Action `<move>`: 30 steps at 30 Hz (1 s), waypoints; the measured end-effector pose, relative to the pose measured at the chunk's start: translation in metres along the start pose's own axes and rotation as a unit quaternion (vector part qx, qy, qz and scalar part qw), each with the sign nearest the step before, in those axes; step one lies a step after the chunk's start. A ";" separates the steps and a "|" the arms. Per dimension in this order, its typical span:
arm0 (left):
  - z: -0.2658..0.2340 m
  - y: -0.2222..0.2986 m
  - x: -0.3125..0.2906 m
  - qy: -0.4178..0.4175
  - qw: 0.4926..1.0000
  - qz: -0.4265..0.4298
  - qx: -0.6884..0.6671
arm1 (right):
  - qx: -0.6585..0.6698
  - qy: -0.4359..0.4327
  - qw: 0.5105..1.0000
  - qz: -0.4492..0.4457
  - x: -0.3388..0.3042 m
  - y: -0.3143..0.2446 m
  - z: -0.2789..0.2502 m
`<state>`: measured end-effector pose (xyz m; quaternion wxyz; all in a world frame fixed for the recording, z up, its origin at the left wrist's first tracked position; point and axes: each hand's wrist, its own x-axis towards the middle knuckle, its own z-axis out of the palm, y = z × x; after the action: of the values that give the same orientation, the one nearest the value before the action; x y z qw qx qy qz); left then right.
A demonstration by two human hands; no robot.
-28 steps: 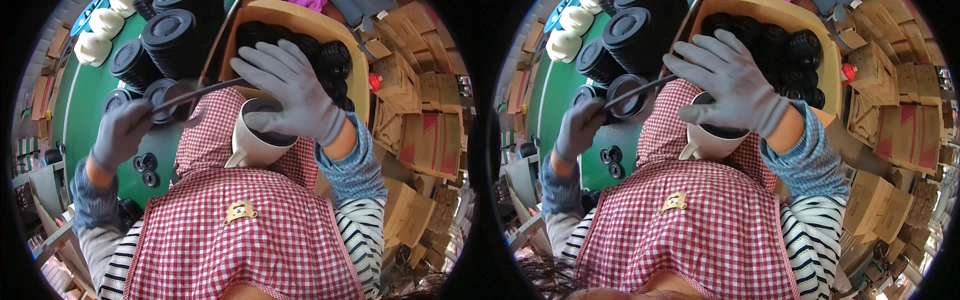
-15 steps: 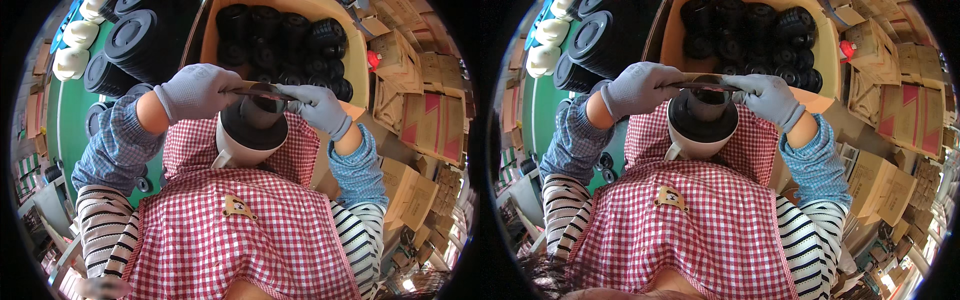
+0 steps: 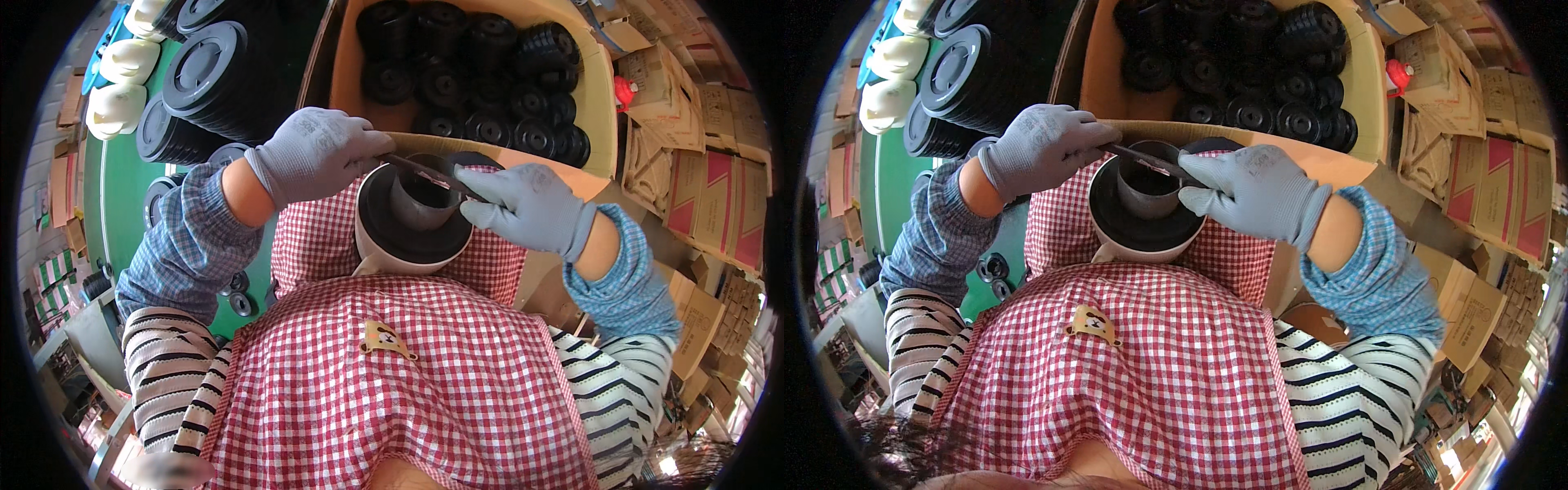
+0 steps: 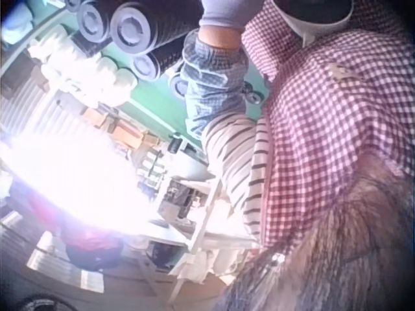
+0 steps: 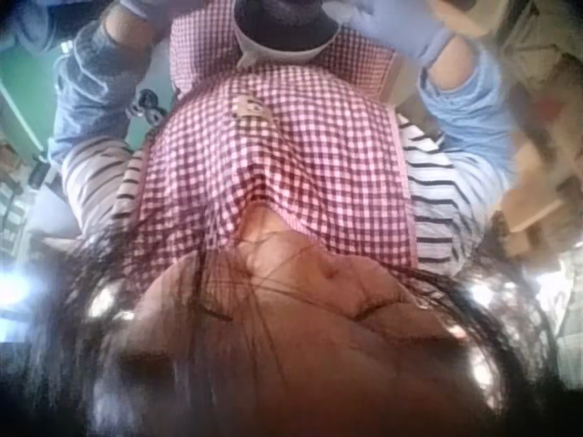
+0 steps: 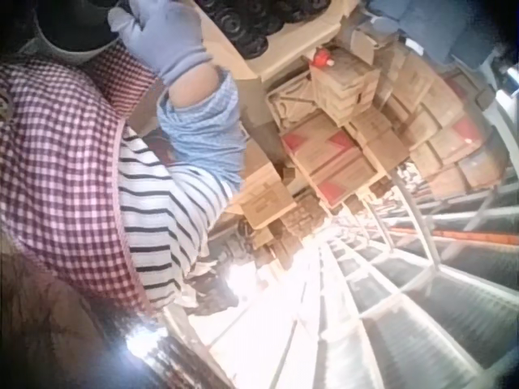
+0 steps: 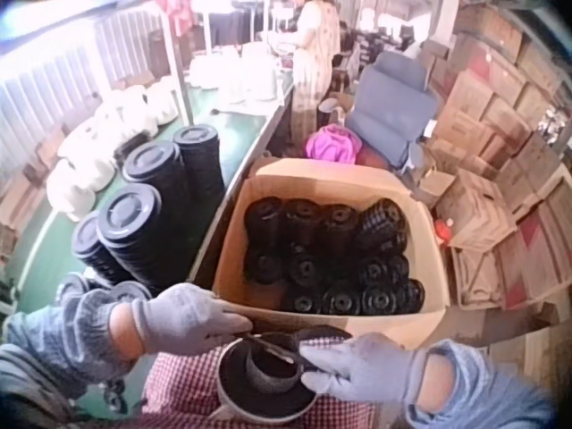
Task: The person repeatedly assembles white pitchers by inserting a black filter basket and securing a black lid. They handle each pitcher one at a time, place the assembled units on a green conveyor belt, and continue the cycle.
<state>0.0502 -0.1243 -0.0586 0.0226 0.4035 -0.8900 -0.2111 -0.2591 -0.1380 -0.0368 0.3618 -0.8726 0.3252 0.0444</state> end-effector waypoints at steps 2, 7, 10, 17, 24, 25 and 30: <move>-0.001 0.001 0.001 -0.005 1.000 -0.006 0.002 | -0.014 -0.011 0.997 -0.081 0.011 0.014 -0.005; 0.013 -0.009 0.000 0.005 0.988 -0.030 -0.152 | -0.120 0.168 0.955 -0.213 0.030 0.035 0.010; 0.035 -0.038 0.026 -0.053 0.968 -0.060 -0.240 | 0.038 0.164 0.972 -0.161 0.030 0.017 0.033; 0.090 -0.051 0.085 0.301 0.913 0.257 -0.102 | 0.343 0.069 0.907 -0.234 0.073 -0.020 0.055; 0.020 0.095 0.002 0.341 0.882 0.262 -0.194 | 0.688 0.000 0.723 -0.063 0.064 -0.022 0.034; 0.034 0.109 0.017 0.338 0.890 0.231 -0.199 | 0.703 -0.017 0.709 -0.053 0.065 -0.028 0.028; 0.063 0.102 0.029 0.277 0.922 0.196 -0.185 | 0.584 -0.017 0.801 -0.131 0.079 -0.001 0.030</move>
<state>-0.0553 -0.0636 -0.0791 0.3838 0.2515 -0.8546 -0.2430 -0.1922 -0.1597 -0.0828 0.8110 -0.5289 0.1660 -0.1868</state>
